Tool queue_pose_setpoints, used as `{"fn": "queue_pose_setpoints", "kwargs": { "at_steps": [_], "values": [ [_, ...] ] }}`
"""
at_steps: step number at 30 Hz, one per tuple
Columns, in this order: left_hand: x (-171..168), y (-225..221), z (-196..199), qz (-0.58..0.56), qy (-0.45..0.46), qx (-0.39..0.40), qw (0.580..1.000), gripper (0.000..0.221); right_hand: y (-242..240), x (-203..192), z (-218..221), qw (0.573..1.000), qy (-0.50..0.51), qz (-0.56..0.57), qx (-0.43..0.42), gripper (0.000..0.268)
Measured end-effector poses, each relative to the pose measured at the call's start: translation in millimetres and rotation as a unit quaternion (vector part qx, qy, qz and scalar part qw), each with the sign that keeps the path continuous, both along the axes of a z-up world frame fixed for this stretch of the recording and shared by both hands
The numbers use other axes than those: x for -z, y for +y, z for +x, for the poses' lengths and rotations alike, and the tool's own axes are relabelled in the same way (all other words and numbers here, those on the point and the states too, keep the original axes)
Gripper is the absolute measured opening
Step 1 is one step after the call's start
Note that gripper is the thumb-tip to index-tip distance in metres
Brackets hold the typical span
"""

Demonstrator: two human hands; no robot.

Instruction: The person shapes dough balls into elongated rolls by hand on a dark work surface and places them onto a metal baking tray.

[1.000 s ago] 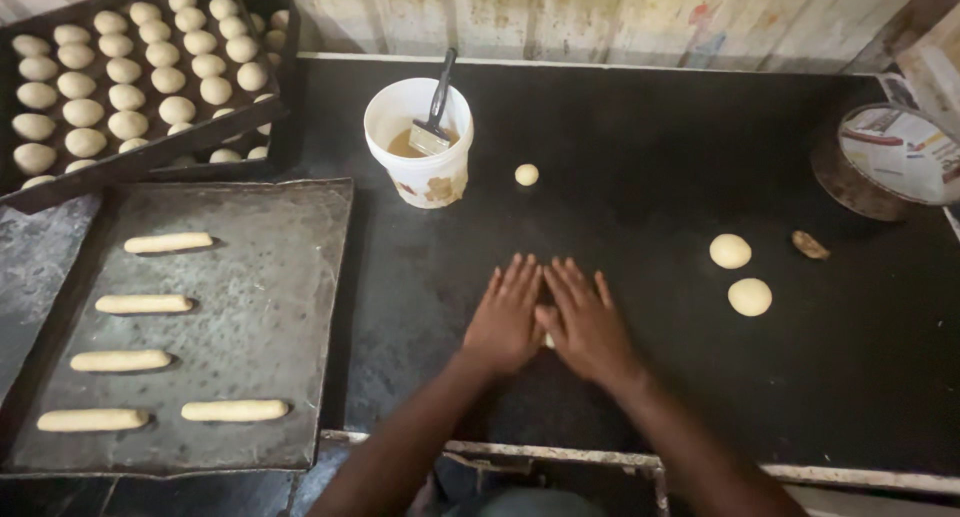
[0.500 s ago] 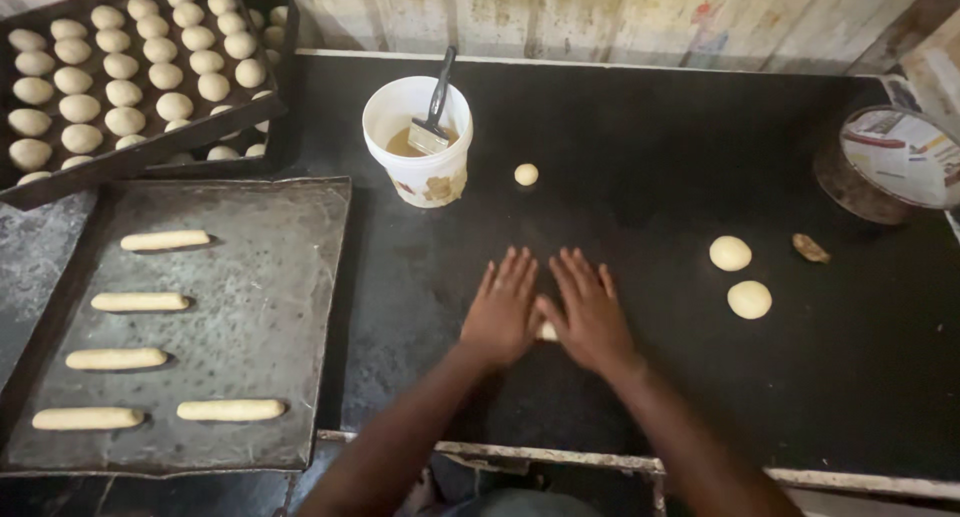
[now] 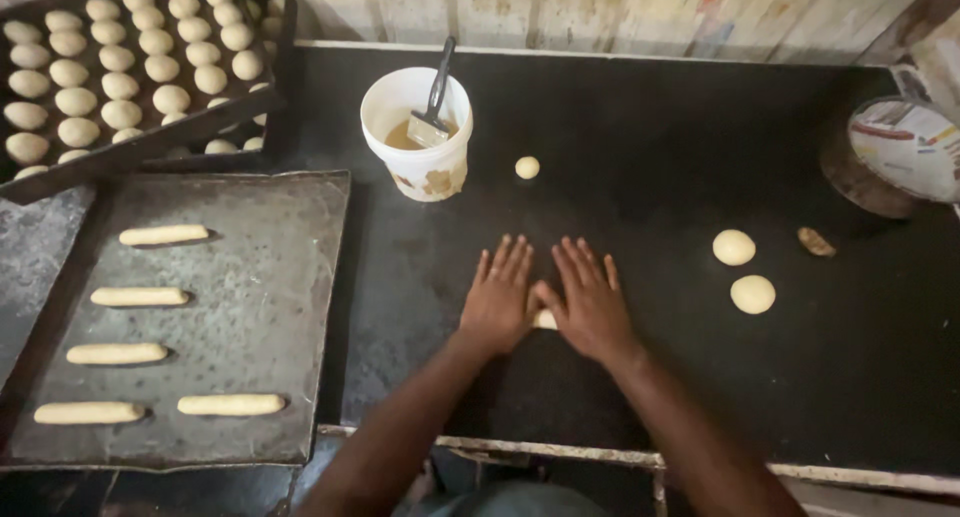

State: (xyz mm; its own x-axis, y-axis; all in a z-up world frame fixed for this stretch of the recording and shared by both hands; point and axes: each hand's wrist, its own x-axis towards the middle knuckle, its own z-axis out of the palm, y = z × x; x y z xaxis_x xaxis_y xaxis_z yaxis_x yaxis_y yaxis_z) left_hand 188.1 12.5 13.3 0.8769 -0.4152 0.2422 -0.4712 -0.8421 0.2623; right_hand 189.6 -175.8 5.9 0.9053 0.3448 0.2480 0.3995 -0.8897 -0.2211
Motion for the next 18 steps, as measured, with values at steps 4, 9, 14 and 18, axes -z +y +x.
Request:
{"fn": "queue_pose_setpoints", "kwargs": {
  "at_steps": [4, 9, 14, 18],
  "values": [
    [8, 20, -89, 0.022, 0.044, 0.101, 0.994, 0.073, -15, 6, -89, 0.996, 0.003, -0.042, -0.084, 0.089],
    [12, 17, -75, 0.001, 0.011, 0.035, 0.999, 0.069, -6, 8, -76, 0.998, -0.038, -0.022, -0.041, 0.083],
    [-2, 7, 31, -0.012, -0.011, -0.089, 0.996, 0.068, -4, -3, 32, 0.994, -0.034, 0.092, 0.05, 0.071],
    [7, 15, -24, 0.029, -0.001, 0.018, 0.999, 0.068, -5, -2, -22, 0.998, -0.058, 0.0, -0.032, 0.071]
  ]
}}
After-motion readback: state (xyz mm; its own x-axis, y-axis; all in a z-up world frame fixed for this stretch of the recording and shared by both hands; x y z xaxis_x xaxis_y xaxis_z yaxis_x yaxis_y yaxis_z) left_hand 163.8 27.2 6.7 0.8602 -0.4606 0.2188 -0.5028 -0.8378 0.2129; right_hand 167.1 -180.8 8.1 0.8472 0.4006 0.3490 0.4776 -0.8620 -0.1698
